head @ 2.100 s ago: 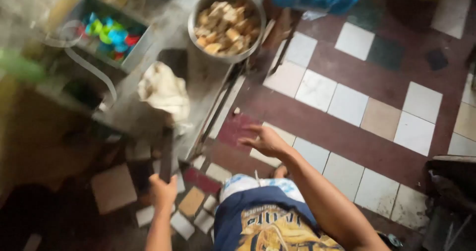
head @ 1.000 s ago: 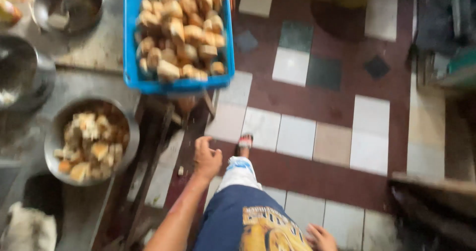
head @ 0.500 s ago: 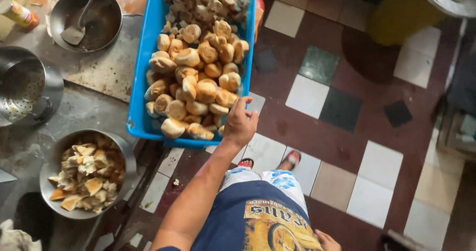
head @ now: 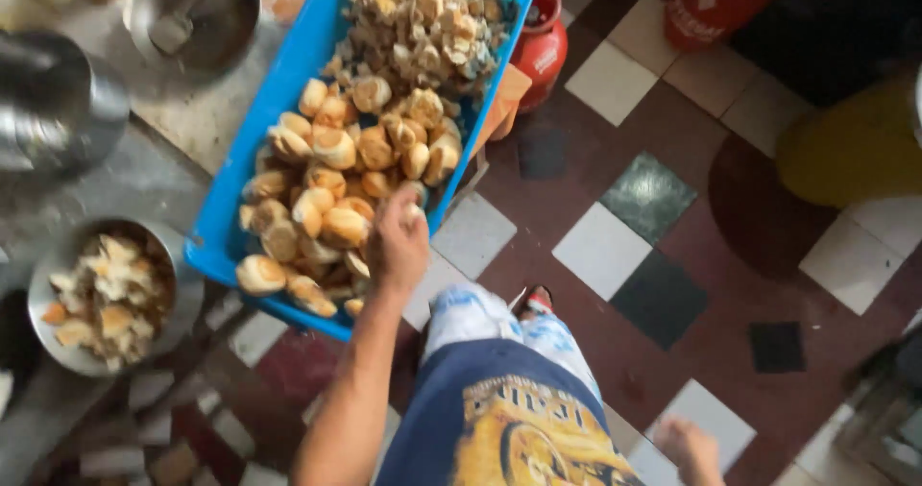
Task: The person is manually breaking small bread rolls into smaller chunks and collecting them in a blue plastic bin.
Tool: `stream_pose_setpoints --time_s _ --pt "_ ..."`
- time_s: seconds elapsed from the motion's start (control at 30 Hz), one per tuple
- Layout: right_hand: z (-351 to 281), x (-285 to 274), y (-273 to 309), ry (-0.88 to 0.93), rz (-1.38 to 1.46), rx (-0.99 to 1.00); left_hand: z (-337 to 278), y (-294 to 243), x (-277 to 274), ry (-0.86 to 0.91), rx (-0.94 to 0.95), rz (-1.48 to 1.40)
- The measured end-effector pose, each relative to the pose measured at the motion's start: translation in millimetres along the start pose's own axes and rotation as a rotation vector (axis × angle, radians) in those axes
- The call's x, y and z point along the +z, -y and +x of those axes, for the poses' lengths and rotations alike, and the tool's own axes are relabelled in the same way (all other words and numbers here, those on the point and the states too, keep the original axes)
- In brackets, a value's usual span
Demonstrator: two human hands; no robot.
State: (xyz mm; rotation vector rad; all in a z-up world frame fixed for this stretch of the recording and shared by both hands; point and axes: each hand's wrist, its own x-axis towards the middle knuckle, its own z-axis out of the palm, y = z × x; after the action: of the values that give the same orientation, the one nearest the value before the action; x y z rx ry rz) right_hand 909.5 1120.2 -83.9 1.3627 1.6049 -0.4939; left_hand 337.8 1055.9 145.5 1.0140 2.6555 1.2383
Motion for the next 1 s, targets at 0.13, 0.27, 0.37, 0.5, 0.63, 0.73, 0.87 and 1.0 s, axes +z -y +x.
stream_pose_setpoints --time_s 0.13,0.27,0.37,0.5,0.63,0.73,0.87,1.0 --pt "38 -95 -28 -0.182 1.673 0.164 43 -31 9 -0.038 0.014 -0.034" --pt "46 -189 -14 -0.304 1.701 0.062 90 -16 41 -0.030 0.131 0.077" --pt "59 -220 28 -0.313 1.655 -0.004 131 14 71 0.048 0.115 0.214" --pt "4 -278 106 -0.313 1.469 -0.135 178 21 93 0.318 -0.055 0.486" --pt "-48 -350 158 -0.221 1.282 -0.199 209 36 117 0.511 -0.232 0.539" --pt "-59 -392 183 -0.305 1.053 -0.249 203 49 118 0.320 -0.156 0.634" --pt "-72 -467 235 -0.414 0.911 -0.567 205 34 81 0.300 -0.235 0.244" --pt "-100 -530 308 -0.384 0.751 -0.926 189 -3 28 0.131 -0.321 -0.360"
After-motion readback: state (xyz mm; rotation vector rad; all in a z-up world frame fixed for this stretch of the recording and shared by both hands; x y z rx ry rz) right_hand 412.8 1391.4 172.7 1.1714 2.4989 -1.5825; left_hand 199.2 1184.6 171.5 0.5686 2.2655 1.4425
